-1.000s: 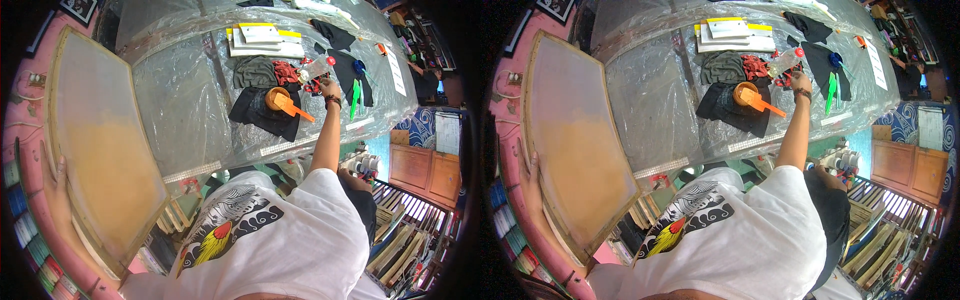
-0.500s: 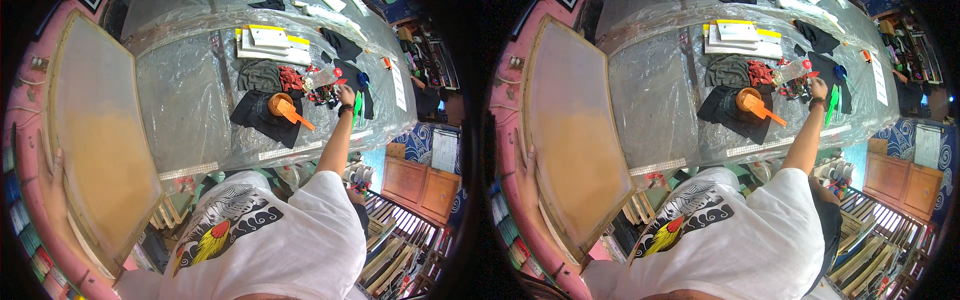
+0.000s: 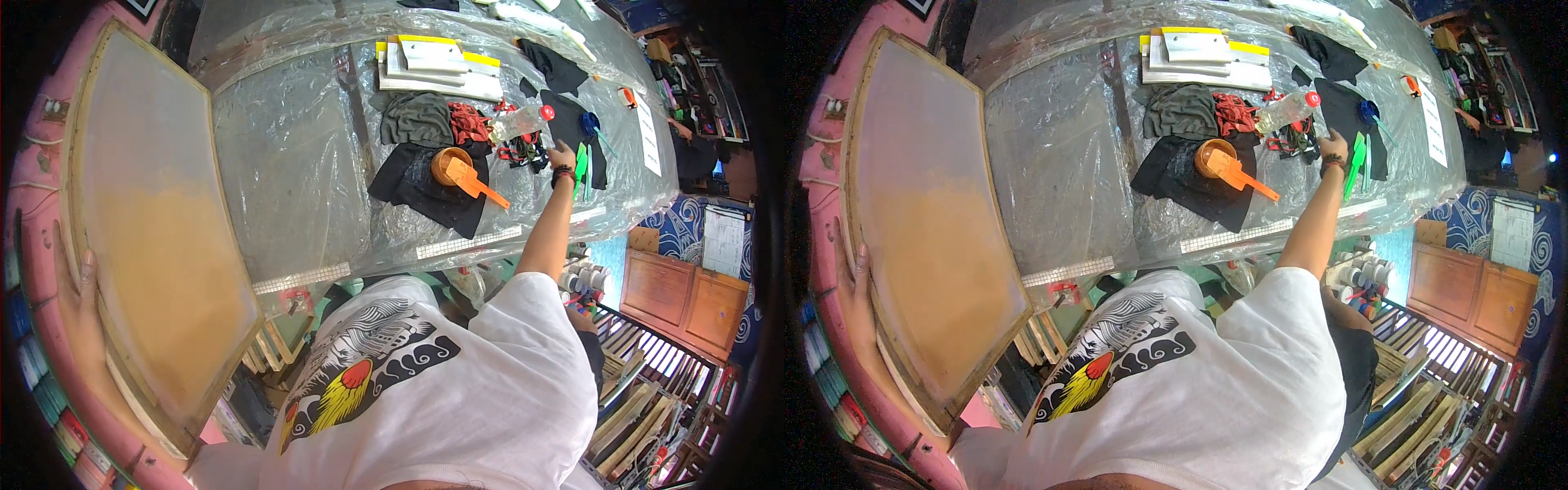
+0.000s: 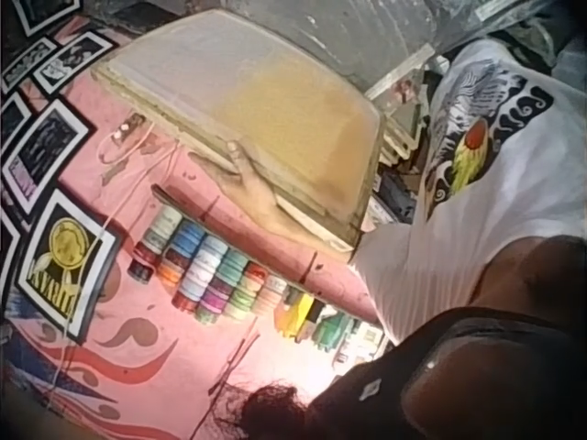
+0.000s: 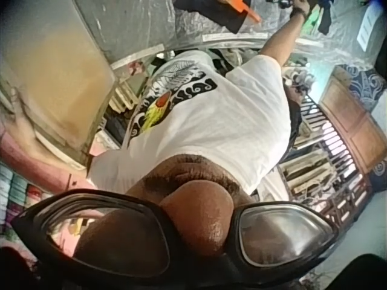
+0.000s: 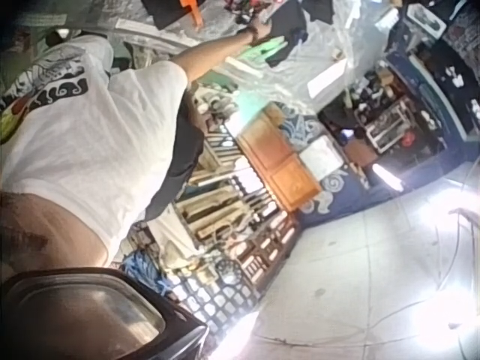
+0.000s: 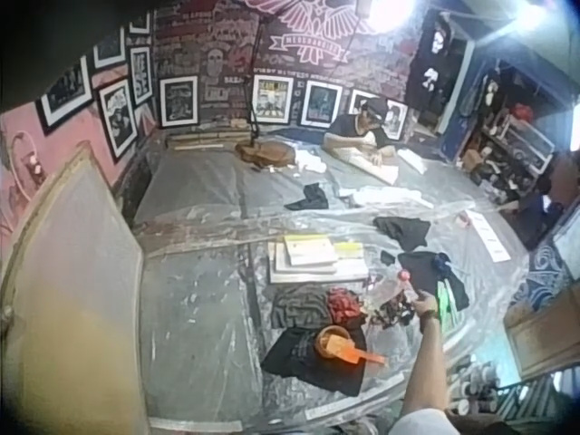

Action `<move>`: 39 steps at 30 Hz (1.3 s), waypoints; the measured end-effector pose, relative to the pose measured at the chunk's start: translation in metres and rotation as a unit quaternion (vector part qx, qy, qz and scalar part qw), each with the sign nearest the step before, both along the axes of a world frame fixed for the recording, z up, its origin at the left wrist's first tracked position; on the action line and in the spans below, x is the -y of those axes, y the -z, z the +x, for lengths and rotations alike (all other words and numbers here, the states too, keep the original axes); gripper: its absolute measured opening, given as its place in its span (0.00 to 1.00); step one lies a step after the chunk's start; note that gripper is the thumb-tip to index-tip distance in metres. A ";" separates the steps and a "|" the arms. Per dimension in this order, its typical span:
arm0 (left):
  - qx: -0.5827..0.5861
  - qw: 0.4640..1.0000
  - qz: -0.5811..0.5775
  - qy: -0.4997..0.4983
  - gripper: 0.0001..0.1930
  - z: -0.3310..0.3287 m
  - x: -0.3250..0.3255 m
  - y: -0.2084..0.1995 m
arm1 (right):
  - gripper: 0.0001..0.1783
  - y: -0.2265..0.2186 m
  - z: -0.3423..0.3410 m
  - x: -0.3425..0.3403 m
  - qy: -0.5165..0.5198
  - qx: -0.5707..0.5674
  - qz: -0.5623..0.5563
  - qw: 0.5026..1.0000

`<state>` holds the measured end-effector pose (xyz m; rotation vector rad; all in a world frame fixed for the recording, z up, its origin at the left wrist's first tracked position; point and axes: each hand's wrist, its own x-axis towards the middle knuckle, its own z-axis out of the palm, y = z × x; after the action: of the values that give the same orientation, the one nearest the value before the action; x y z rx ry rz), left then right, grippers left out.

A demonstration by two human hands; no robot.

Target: Wiping a screen printing frame, spreading emulsion or ink with a squeegee, and applying tape to the edges.

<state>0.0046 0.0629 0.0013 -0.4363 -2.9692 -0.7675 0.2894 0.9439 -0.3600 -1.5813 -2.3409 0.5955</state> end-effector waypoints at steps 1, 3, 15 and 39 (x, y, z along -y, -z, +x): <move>0.001 1.000 -0.004 -0.004 0.35 0.004 -0.001 -0.002 | 0.35 0.020 -0.007 0.010 0.013 0.074 0.047 0.996; -0.003 1.000 -0.015 -0.008 0.35 0.004 -0.003 -0.004 | 0.28 0.051 -0.015 0.038 0.038 0.205 0.045 0.977; -0.004 1.000 0.008 -0.023 0.35 0.008 0.007 0.002 | 0.21 0.040 0.012 0.003 0.152 -0.289 -0.044 0.944; 0.010 0.998 0.062 0.000 0.34 0.007 0.002 0.000 | 0.18 -0.299 -0.076 0.112 -0.137 -0.720 0.084 0.675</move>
<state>0.0119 0.0611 0.0015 -0.4231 -2.9183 -0.9546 0.2137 0.8316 -0.0611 -0.2208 -1.2193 1.0753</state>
